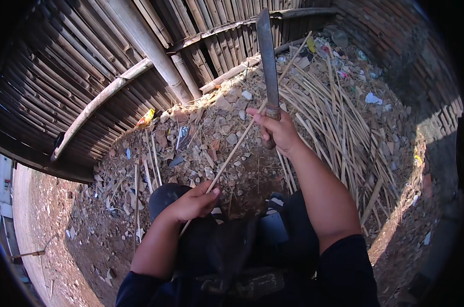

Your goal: The person uses a blade to shave and smooth several long bamboo strips by hand while sitting on the ground outdoors.

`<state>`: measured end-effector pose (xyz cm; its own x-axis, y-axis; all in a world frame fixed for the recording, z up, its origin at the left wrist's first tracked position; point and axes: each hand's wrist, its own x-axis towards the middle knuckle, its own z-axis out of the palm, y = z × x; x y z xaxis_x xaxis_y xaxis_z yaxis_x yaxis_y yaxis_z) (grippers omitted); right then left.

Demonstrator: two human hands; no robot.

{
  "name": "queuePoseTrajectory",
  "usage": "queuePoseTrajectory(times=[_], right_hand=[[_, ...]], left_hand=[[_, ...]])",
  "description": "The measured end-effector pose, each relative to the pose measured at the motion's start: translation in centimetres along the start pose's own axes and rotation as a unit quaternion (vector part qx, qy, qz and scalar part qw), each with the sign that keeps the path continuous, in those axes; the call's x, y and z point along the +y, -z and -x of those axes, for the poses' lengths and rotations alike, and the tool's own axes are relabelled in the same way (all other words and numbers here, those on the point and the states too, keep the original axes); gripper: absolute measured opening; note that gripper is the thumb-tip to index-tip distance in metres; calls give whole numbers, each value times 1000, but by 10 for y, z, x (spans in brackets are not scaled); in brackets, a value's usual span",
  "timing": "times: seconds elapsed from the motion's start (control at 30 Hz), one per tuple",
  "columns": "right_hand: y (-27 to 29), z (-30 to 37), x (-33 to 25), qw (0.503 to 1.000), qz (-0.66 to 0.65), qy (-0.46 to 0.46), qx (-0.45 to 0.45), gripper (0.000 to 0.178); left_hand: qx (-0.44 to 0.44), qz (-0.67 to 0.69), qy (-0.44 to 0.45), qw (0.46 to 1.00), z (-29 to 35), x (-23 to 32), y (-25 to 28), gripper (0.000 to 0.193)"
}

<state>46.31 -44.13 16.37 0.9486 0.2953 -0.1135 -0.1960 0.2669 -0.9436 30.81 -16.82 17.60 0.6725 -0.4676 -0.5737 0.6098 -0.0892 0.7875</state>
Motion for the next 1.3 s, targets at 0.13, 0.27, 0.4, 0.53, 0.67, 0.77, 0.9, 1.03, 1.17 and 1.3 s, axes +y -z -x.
queuePoseTrajectory(times=[0.13, 0.27, 0.4, 0.53, 0.67, 0.77, 0.9, 1.03, 1.17, 1.3], right_hand=[[-3, 5, -6, 997, -75, 20, 6, 22], [-5, 8, -5, 999, -49, 14, -4, 20], [-20, 10, 2, 998, -12, 14, -59, 19], [-29, 17, 6, 993, 65, -5, -95, 16], [-17, 12, 17, 963, 243, 73, -90, 32], [-13, 22, 9, 882, 436, 167, -61, 47], [-25, 33, -23, 779, 612, 104, -90, 34], [-18, 19, -11, 723, 681, 63, -101, 31], [-15, 5, 4, 755, 647, 40, -101, 33], [-42, 15, 0, 712, 688, 78, -116, 34]], left_hand=[[-9, -4, -3, 1000, 9, -6, -3, 19], [-18, -39, -6, 999, 9, -6, -2, 22], [51, -119, -48, 990, 0, 15, -10, 37], [58, -32, -41, 997, -26, 37, -16, 35], [58, 15, -32, 998, -36, 23, -18, 21], [53, 32, -11, 998, -38, 14, -14, 19], [71, 69, -10, 995, -37, 19, -3, 20], [75, 56, -17, 995, -37, 15, 2, 24], [96, 5, -36, 995, -42, 15, 1, 29], [135, -20, -31, 990, -41, 11, 4, 32]])
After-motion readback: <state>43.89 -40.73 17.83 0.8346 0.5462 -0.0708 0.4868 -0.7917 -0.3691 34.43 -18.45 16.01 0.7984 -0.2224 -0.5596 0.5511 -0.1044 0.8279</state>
